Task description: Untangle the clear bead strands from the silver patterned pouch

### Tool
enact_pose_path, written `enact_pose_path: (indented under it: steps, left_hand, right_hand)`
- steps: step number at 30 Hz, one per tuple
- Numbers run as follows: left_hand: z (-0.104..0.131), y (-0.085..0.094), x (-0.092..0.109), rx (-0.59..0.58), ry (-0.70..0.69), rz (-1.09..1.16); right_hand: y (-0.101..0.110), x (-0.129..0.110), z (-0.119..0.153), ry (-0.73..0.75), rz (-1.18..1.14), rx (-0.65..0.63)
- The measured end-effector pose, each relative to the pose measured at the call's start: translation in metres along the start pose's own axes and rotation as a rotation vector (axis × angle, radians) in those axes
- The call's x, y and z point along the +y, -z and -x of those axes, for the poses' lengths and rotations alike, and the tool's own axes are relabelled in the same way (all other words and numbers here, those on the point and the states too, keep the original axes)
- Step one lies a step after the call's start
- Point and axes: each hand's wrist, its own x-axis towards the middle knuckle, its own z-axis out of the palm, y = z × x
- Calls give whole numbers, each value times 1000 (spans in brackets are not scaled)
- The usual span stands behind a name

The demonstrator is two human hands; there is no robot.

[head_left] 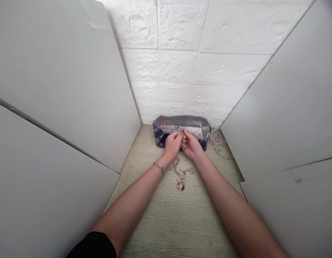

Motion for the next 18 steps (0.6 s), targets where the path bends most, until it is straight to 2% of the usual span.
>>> enact_pose_path:
  steps: [12, 18]
  left_hand:
    - [-1, 1, -2, -5, -2, -7]
    - [-1, 0, 1, 7, -13, 12]
  right_hand:
    - [-2, -1, 1, -13, -28, 14]
    - [3, -3, 0, -16, -70, -27]
